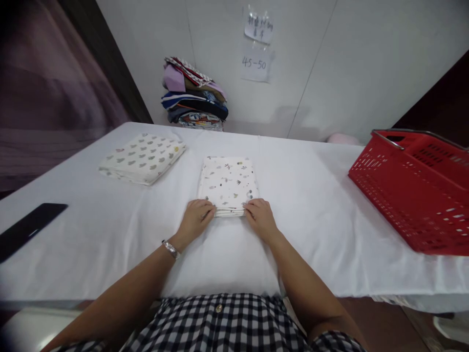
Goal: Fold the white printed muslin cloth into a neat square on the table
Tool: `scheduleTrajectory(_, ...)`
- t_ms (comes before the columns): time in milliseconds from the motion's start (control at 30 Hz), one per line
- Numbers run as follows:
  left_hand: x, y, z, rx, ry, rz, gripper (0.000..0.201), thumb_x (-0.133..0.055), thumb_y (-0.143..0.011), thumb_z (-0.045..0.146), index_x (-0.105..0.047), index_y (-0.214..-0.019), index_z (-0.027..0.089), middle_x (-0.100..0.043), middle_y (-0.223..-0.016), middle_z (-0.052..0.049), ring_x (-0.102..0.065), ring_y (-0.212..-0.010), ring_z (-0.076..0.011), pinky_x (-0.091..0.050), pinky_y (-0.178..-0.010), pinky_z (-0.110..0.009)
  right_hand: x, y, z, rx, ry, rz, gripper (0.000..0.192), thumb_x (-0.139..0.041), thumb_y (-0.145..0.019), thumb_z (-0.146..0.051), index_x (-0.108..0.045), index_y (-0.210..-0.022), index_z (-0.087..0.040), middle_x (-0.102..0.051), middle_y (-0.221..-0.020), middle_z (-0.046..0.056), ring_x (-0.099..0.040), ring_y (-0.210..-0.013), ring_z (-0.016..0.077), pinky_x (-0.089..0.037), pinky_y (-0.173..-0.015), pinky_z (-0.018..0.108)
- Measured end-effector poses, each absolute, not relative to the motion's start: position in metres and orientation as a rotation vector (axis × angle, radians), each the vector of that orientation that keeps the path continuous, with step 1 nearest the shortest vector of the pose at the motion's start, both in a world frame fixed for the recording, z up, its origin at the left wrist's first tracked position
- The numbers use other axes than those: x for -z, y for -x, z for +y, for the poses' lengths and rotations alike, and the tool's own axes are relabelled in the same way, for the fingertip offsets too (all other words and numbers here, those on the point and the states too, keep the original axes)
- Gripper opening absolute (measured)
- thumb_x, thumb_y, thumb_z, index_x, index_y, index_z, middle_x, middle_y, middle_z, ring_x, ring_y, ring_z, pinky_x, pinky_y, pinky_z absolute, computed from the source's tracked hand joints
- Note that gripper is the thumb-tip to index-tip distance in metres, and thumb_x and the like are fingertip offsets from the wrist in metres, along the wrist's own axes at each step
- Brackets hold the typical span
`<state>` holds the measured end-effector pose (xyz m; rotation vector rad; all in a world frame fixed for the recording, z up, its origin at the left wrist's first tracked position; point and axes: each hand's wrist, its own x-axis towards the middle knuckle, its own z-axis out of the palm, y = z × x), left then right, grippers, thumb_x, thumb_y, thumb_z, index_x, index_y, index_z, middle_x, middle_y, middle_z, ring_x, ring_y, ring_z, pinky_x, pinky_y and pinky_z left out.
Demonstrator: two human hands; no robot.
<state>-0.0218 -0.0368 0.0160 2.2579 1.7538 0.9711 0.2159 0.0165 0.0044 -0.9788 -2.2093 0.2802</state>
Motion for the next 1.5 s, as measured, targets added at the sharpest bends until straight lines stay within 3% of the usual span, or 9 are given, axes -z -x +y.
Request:
scheduleTrajectory(433,-0.017,0.025,-0.039,-0.924,-2.41,1.707,0.023,-0.043,-0.089,0.025,-0.064,-0.081,0.021,-0.063,-0.086,-0.003,-0.053,-0.084,-0.017,-0.039,-0.083,-0.037,-0.002,-0.22,0.016,-0.264,0.904,-2.232,0.019,-0.05,-0.086,-0.02,-0.065,-0.096,-0.025,-0.063,-0.094,0.005,-0.055,-0.092,0.0204,-0.041,-0.081,0.039)
scheduleTrajectory(600,-0.013,0.028,-0.039,-0.955,-2.401,1.654,0.018,-0.05,-0.087,0.033,-0.065,-0.089,0.023,-0.064,-0.09,-0.003,-0.055,-0.086,-0.0177,-0.04,-0.083,-0.038,-0.004,-0.223,0.017,-0.274,0.893,-2.267,0.018,-0.053,-0.085,-0.024,-0.065,-0.099,-0.026,-0.063,-0.097,0.006,-0.055,-0.094,0.0218,-0.041,-0.082,0.041)
scheduleTrajectory(1200,-0.012,0.024,-0.037,-0.93,-2.395,1.761,0.024,-0.042,-0.091,0.029,-0.064,-0.084,0.02,-0.063,-0.087,-0.004,-0.054,-0.083,-0.0175,-0.041,-0.08,-0.036,0.0,-0.218,0.019,-0.217,0.927,-2.227,0.02,-0.046,-0.091,-0.023,-0.065,-0.097,-0.024,-0.064,-0.095,0.006,-0.054,-0.09,0.0204,-0.041,-0.079,0.039)
scheduleTrajectory(1367,-0.007,0.023,-0.039,-0.973,-2.458,1.752,0.023,-0.042,-0.089,0.019,-0.061,-0.102,0.022,-0.063,-0.097,-0.006,-0.056,-0.092,-0.0196,-0.044,-0.082,-0.038,0.001,-0.218,0.019,-0.204,0.927,-2.232,0.02,-0.046,-0.091,-0.024,-0.065,-0.098,-0.025,-0.064,-0.094,0.006,-0.054,-0.089,0.0204,-0.041,-0.078,0.038)
scheduleTrajectory(1500,-0.006,0.019,-0.042,-0.985,-2.505,1.674,0.033,-0.04,-0.083,0.005,-0.062,-0.1,0.023,-0.06,-0.11,-0.007,-0.054,-0.102,-0.0196,-0.045,-0.086,-0.038,0.001,-0.218,0.02,-0.207,0.933,-2.236,0.021,-0.046,-0.091,-0.025,-0.065,-0.098,-0.025,-0.064,-0.094,0.006,-0.054,-0.09,0.0207,-0.041,-0.078,0.038)
